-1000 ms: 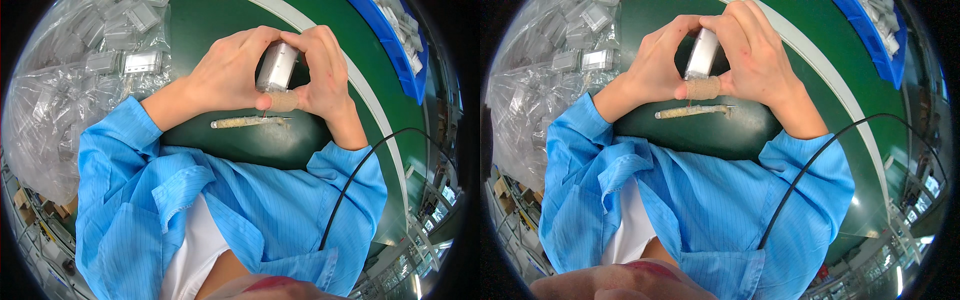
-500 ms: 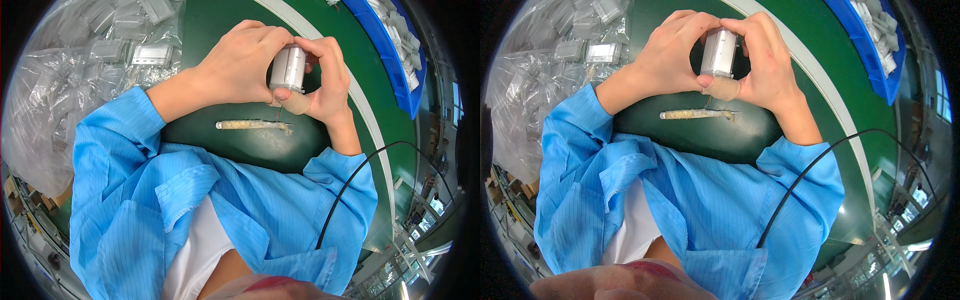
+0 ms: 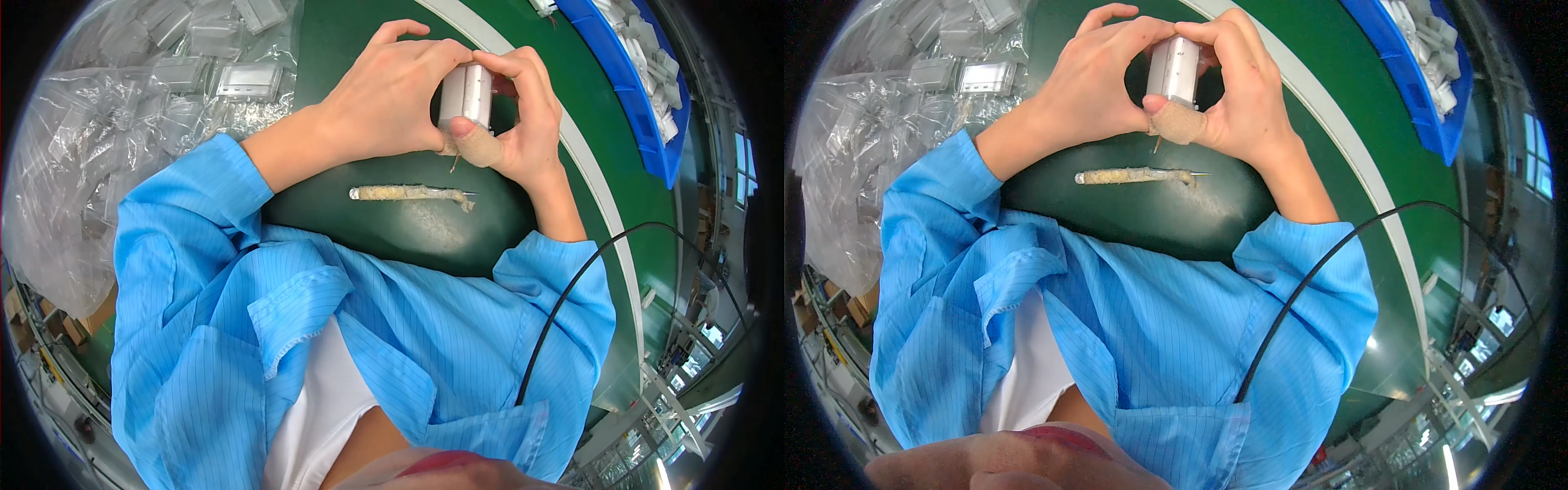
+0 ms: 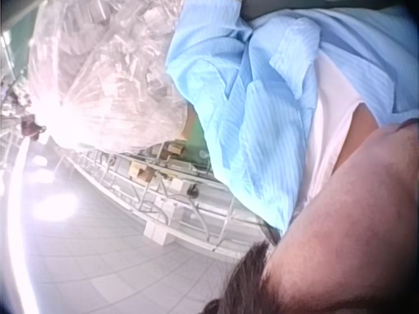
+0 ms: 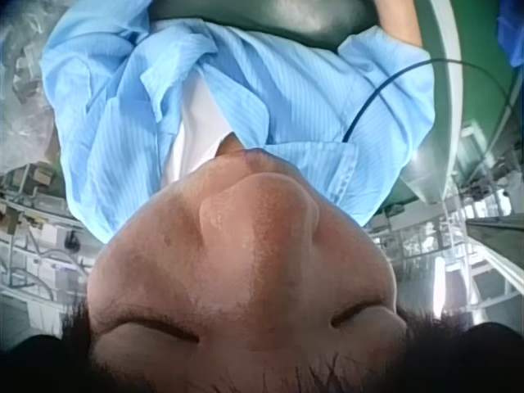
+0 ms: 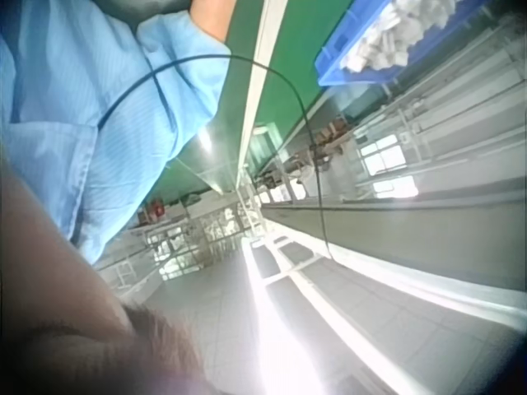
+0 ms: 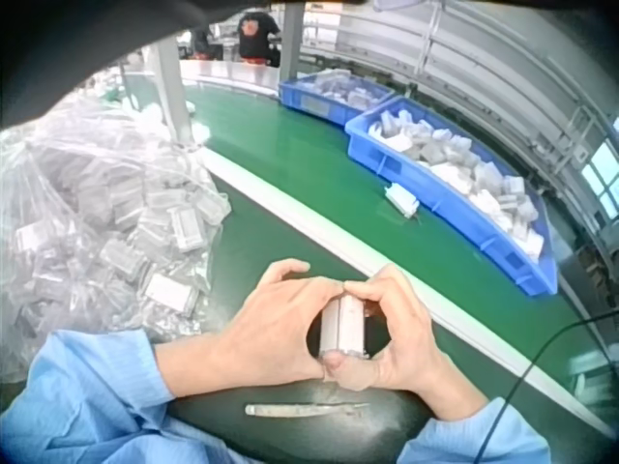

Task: The person repeatedly picks up small white rectangular electronic components and clear plastic casings from a green workbench. They insert the components into the casings, wipe the exterior with a cloth, and place the assembled units into a blue bin. The process is repetitive and involves handling multiple identical units.

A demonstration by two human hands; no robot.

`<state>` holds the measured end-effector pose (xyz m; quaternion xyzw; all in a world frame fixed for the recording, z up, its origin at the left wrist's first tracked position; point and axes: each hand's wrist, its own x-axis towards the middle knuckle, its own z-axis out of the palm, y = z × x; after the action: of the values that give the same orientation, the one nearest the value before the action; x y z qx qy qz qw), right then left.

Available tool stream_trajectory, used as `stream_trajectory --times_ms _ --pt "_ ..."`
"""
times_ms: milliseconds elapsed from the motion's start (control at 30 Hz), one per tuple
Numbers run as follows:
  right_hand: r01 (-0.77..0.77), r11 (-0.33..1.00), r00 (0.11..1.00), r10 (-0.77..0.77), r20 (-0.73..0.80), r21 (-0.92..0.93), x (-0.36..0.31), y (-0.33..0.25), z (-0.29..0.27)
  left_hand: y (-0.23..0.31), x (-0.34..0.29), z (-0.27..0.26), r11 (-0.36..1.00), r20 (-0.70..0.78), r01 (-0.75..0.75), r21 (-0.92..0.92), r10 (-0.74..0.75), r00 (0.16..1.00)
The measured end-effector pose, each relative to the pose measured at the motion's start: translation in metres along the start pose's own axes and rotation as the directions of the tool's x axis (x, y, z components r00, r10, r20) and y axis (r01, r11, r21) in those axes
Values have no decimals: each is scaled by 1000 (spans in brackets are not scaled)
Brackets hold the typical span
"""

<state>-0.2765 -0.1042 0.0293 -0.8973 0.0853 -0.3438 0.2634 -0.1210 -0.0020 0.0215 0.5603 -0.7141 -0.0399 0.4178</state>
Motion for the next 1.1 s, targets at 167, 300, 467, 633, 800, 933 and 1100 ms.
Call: stream_trajectory --times_ms 167,300,467,633,800,933,1100 --pt "-107 986 982 85 167 125 11 -3 -19 -8 4 -2 993 -7 44 -110 -45 999" --pt "-70 994 979 52 199 83 6 5 -22 -8 4 -3 983 62 69 -170 -59 996" --pt "-16 999 987 10 161 34 6 1 -17 -11 4 -1 972 81 87 -218 -71 994" --pt "14 1000 979 -17 201 15 1 5 -16 -10 4 1 964 108 102 -245 -78 991" --pt "77 997 984 -80 158 22 -1 5 -14 -7 0 0 976 44 76 -205 -69 997" --pt "118 993 983 -119 137 13 4 8 -17 -7 4 0 991 -25 40 -129 -44 999" --pt "-61 987 993 44 114 150 2 4 -14 -9 3 6 981 61 113 -160 -104 993"
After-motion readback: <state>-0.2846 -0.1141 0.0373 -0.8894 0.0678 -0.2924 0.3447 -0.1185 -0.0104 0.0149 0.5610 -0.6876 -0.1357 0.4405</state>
